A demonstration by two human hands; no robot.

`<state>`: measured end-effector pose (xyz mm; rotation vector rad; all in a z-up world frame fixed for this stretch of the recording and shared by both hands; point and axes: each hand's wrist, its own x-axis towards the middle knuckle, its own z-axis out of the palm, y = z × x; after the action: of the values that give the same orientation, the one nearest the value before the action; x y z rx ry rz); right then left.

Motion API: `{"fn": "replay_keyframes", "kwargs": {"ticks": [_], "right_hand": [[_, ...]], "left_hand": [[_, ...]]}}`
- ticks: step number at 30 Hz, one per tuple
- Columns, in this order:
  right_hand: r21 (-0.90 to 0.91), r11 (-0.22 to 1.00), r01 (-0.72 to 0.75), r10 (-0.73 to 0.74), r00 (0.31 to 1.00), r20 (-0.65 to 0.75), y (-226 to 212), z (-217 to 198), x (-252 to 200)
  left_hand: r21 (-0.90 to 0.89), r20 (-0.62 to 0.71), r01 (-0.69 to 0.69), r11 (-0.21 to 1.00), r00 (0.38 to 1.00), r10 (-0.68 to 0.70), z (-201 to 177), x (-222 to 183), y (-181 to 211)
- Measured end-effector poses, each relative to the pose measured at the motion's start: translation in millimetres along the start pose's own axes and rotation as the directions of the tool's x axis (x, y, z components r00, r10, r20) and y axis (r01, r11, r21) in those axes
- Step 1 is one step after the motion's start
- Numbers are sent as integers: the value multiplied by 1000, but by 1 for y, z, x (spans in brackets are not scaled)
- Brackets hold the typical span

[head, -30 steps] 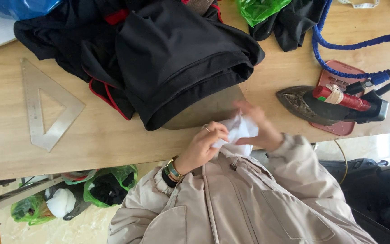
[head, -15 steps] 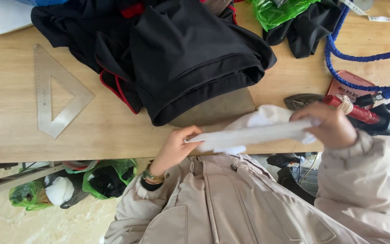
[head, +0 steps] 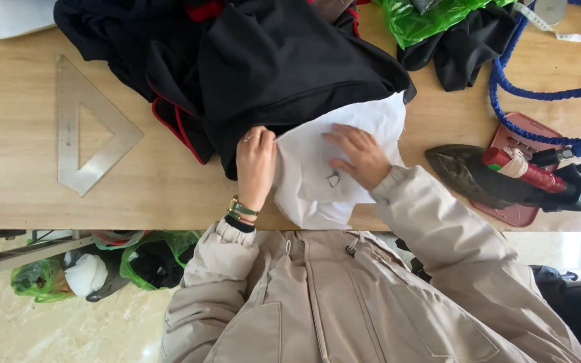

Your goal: Ironing a black garment using a steam iron and a white pressing cloth on a wooden work table.

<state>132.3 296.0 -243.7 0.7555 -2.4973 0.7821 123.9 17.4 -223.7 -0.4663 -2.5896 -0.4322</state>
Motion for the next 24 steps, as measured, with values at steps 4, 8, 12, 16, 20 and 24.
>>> {"fn": "replay_keyframes", "kwargs": {"ticks": [4,8,12,16,20,24], "right_hand": [[-89,995,-36,56,969,239,24,3,1],[-90,976,-196,215,925,312,42,4,0],[-146,972,-183,218,935,280,33,14,-1],[-161,974,-161,204,931,302,25,24,2],[-139,973,-184,223,907,357,33,23,-4],[-156,977,-146,192,921,338,18,6,-14]], "left_hand": [[46,1,28,999,1000,-28,8,9,-10],[217,-4,91,972,996,-92,1,18,0],[137,-115,2,991,993,14,3,12,37],[-177,-53,-202,963,979,196,24,11,67],[-108,285,-39,993,956,69,-3,21,66],[-56,297,-61,997,952,75,-9,-3,83]]}}
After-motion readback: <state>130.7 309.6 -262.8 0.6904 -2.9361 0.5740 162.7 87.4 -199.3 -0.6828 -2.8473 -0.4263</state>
